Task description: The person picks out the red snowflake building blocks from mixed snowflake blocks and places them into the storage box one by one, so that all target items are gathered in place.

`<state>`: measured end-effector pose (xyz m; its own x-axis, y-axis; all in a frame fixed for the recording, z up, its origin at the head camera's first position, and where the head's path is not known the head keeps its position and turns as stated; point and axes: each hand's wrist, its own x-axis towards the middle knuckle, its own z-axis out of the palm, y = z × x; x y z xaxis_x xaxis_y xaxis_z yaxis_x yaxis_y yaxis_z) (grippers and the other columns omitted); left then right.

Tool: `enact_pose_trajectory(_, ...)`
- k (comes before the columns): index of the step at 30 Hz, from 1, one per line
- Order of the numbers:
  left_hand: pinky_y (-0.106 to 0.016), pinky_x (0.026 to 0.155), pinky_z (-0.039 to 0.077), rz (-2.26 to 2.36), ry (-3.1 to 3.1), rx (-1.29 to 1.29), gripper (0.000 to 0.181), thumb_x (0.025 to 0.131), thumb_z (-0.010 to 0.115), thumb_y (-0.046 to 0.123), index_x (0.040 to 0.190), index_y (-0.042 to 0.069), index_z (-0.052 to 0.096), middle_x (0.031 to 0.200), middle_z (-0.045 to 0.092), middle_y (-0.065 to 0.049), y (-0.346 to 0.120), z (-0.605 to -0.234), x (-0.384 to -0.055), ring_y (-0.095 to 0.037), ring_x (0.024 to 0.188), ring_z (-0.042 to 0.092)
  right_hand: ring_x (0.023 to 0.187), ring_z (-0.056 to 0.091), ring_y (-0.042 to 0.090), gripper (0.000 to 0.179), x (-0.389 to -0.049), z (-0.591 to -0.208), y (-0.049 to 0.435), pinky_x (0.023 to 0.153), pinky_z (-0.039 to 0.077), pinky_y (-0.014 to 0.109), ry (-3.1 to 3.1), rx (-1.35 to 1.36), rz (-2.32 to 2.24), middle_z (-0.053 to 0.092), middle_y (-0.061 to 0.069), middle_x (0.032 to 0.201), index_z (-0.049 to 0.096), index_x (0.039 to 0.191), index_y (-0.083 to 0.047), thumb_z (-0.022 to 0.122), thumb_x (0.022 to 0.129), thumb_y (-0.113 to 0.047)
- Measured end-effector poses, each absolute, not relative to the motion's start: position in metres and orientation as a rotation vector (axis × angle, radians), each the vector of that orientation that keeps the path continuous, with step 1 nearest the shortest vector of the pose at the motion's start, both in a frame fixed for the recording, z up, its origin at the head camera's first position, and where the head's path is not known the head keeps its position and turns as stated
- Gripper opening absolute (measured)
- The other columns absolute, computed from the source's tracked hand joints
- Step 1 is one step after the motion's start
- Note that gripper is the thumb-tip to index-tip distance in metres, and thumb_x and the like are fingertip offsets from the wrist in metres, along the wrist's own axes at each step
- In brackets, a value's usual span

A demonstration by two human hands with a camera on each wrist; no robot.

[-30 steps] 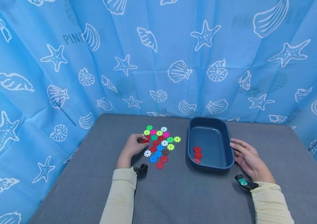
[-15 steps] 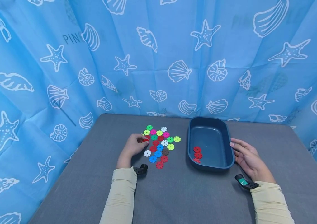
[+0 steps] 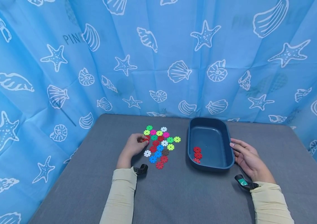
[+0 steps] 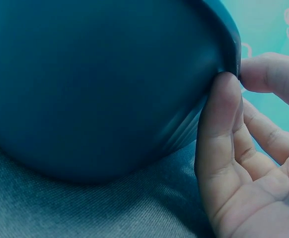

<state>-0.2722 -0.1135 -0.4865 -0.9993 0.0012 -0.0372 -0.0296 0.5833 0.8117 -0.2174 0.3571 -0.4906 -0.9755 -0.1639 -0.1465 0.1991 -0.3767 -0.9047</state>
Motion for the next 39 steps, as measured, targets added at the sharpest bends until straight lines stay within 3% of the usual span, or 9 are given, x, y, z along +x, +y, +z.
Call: enact_pose_trajectory(39, -0.041, 0.081, 0.055, 1.448, 2.782, -0.024, 0.013, 0.1, 0.075, 0.015, 0.107, 0.005, 0.075, 0.099, 0.066, -0.01, -0.1114, -0.4877, -0.2726, -0.024, 0.089, 0.058, 0.093, 0.075, 0.011, 0.025, -0.2154, -0.4909, 0.357, 0.077, 0.063, 0.03, 1.57, 0.041, -2.475, 0.079, -0.003, 0.109, 0.076, 0.119, -0.021, 0.057, 0.11, -0.009)
